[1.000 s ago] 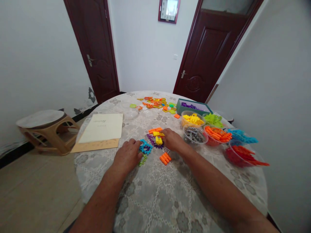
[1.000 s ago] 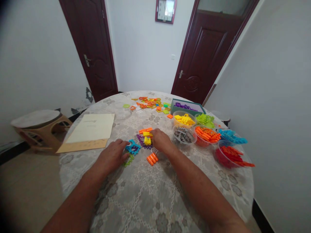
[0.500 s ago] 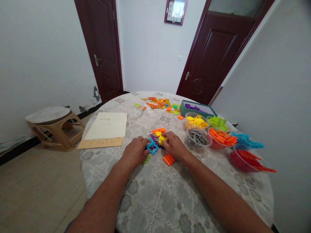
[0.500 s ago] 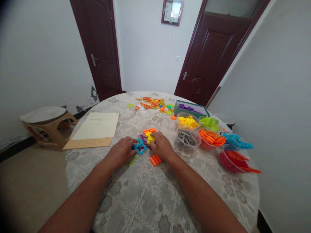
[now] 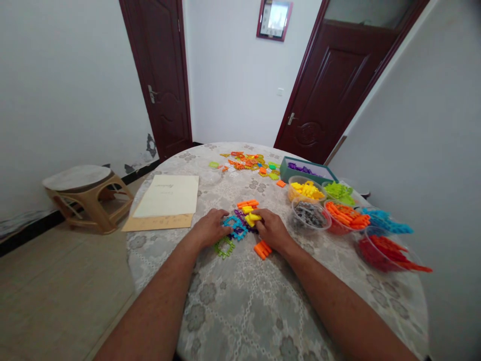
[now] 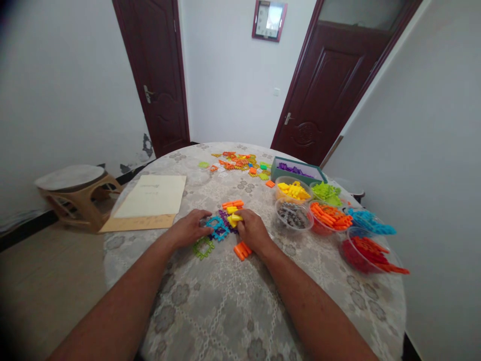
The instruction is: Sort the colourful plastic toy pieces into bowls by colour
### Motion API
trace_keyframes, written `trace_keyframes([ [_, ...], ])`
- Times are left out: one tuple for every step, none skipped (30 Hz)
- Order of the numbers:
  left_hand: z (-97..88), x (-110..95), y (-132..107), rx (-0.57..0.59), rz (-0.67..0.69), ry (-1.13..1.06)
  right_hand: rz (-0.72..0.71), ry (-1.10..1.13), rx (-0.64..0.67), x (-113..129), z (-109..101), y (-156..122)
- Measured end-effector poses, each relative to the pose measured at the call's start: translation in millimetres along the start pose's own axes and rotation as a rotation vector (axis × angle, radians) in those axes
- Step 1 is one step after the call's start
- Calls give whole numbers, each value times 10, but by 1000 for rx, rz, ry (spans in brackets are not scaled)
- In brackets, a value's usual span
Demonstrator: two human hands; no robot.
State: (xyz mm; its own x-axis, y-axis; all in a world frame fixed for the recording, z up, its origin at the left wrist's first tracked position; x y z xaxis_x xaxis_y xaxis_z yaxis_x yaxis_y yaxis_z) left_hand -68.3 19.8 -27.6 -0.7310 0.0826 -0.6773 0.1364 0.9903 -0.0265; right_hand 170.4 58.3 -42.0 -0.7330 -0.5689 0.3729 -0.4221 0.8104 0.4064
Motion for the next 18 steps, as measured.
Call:
trace_keyframes([
  [8, -25, -18, -15, 5, 18, 19, 27, -16, -6, -2, -2],
  [18, -59, -45, -28, 15, 49, 38, 49, -29, -9, -7, -3],
  [29, -98, -78, -36, 31, 90, 54, 67, -40, -9, -16, -3],
  [42, -139, -115, -38, 48, 135, 65, 81, -50, -5, -29, -2],
  [54, -176, -151, -34, 64, 175, 74, 91, -58, 4, -47, 0],
  [64, -206, -184, -29, 79, 207, 79, 98, -67, 17, -69, 4],
  [71, -229, -212, -26, 92, 233, 82, 105, -73, 34, -94, 9],
  [76, -243, -233, -25, 102, 253, 82, 113, -73, 55, -122, 16],
  [79, -249, -248, -23, 109, 272, 82, 123, -68, 77, -154, 25],
  [80, -252, -256, -21, 112, 289, 82, 134, -64, 98, -193, 36],
  [81, -252, -261, -18, 114, 306, 84, 142, -62, 115, -240, 50],
  [82, -253, -263, -12, 116, 319, 91, 147, -71, 123, -300, 68],
  [82, -256, -266, -6, 119, 327, 103, 147, -89, 120, -372, 91],
  [82, -262, -270, -1, 120, 332, 123, 139, -117, 99, -459, 121],
  [82, -269, -277, 4, 119, 336, 146, 121, -148, 59, -559, 159],
  [81, -276, -286, 6, 115, 339, 171, 94, -178, -4, -668, 206],
  [82, -284, -296, 9, 112, 343, 194, 57, -205, -90, -783, 265],
  [84, -290, -307, 14, 111, 346, 214, 8, -229, -199, -901, 336],
])
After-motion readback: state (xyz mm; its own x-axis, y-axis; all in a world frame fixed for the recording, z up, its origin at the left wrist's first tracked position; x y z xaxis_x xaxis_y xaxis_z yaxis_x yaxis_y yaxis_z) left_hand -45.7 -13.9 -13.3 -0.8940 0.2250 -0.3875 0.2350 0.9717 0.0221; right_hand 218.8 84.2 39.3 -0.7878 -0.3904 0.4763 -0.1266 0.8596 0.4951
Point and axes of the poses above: each hand's wrist, its own y-axis towards the middle knuckle, its own z-axis out of the palm, x = y × z, the point moved 2 cm from there along y, towards the middle knuckle, and after that the axes turned 11 degrees about -y, right-handed, at the moved point
